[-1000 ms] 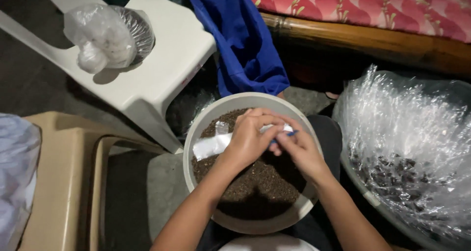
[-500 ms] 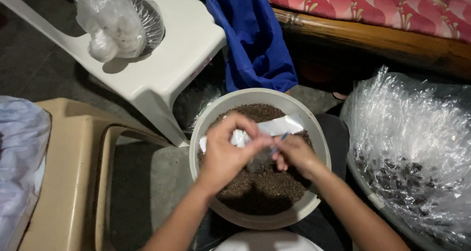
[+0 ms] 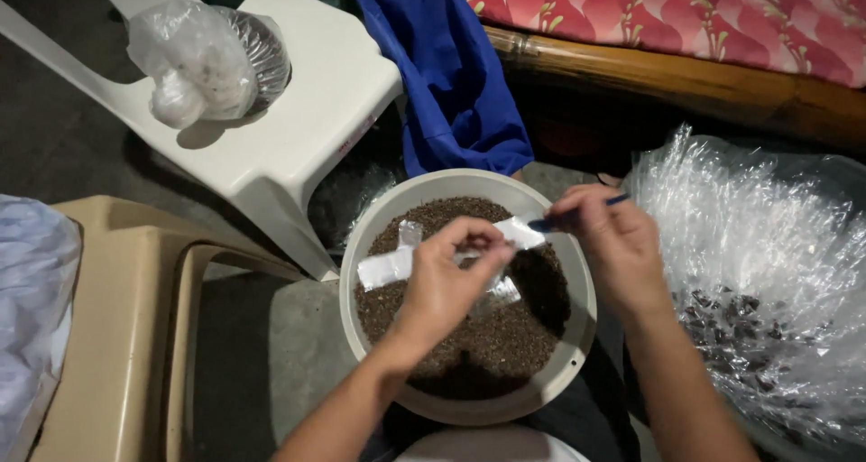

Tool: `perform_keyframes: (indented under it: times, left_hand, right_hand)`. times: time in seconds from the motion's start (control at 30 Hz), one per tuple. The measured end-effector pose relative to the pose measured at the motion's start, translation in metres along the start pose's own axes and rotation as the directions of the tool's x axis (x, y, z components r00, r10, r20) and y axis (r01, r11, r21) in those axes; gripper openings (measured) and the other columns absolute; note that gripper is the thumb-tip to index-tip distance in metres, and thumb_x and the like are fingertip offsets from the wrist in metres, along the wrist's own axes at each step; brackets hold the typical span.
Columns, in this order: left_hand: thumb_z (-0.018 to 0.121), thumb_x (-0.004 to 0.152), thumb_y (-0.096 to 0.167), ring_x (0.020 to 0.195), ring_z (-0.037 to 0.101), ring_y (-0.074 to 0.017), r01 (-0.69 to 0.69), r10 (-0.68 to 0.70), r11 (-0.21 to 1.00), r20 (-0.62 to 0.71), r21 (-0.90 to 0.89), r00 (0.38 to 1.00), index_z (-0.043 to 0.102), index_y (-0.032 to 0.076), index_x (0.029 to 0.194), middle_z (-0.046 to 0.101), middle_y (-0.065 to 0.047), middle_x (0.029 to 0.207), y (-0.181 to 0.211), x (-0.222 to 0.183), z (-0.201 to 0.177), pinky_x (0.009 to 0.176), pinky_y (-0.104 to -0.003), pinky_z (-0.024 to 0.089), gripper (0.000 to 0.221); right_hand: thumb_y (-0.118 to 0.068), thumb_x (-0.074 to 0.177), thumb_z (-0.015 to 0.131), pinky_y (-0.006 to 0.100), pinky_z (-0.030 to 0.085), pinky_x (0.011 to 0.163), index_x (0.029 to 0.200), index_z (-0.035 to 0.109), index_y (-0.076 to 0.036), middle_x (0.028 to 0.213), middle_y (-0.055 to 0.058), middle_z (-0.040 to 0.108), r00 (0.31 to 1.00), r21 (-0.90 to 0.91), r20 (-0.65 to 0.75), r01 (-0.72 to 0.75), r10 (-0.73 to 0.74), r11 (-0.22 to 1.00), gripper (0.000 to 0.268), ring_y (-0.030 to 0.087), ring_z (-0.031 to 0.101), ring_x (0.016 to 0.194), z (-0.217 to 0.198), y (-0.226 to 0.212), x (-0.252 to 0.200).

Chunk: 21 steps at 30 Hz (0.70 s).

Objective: Filling small plastic packets with a granular substance using a small scoop from a large bowl.

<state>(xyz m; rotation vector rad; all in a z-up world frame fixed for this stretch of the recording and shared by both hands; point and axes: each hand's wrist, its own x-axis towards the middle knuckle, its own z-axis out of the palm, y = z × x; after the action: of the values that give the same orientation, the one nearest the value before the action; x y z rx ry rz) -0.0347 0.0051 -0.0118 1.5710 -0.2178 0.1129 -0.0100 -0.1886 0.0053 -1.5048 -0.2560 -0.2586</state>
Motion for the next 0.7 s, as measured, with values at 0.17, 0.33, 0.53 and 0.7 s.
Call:
perform_keyframes:
  times: [0.17,0.33,0.53,0.7]
  left_hand:
    - [0.078,0.09,0.013,0.101,0.075,-0.0251,-0.176,0.181,0.976,-0.034,0.126,0.983,0.079,0.012,0.1,0.079,-0.009,0.099,0.015,0.017,-0.014,0.091,-0.038,0.057,0.009]
    - [0.077,0.089,0.009,0.103,0.073,-0.0261,-0.234,0.234,0.972,0.02,-0.018,0.972,0.078,0.01,0.098,0.075,-0.011,0.105,0.049,0.009,-0.014,0.093,-0.039,0.056,0.009]
    - [0.075,0.091,0.007,0.097,0.069,-0.0179,-0.354,0.363,0.918,-0.02,0.181,0.932,0.071,0.008,0.092,0.069,-0.007,0.098,0.081,0.014,-0.034,0.091,-0.029,0.054,0.005]
    - [0.074,0.09,0.005,0.108,0.067,-0.0177,-0.193,0.192,0.981,0.107,-0.002,0.975,0.076,0.008,0.098,0.07,-0.009,0.108,0.049,0.007,-0.006,0.097,-0.028,0.054,0.009]
  right_hand:
    - [-0.02,0.105,0.056,0.024,0.046,0.063,0.122,0.067,0.001,0.076,0.009,0.063,0.969,-0.11,0.133,-0.197,0.211,0.974,0.029,0.014,0.059,0.071,0.014,0.027,-0.02]
    - [-0.011,0.094,0.071,0.031,0.056,0.072,0.111,0.077,-0.002,0.083,0.008,0.076,0.898,-0.14,0.344,-0.239,0.273,0.961,0.02,0.016,0.067,0.074,0.01,0.107,-0.028]
    - [-0.023,0.101,0.058,0.026,0.052,0.065,0.127,0.064,-0.006,0.075,0.008,0.067,0.881,-0.157,0.237,-0.382,0.41,0.911,0.032,0.013,0.06,0.063,0.004,0.056,-0.021]
    - [-0.022,0.102,0.058,0.027,0.049,0.07,0.073,0.068,-0.007,0.066,0.002,0.066,0.837,-0.113,0.449,-0.295,0.313,0.949,0.034,0.012,0.063,0.067,0.028,0.005,-0.03]
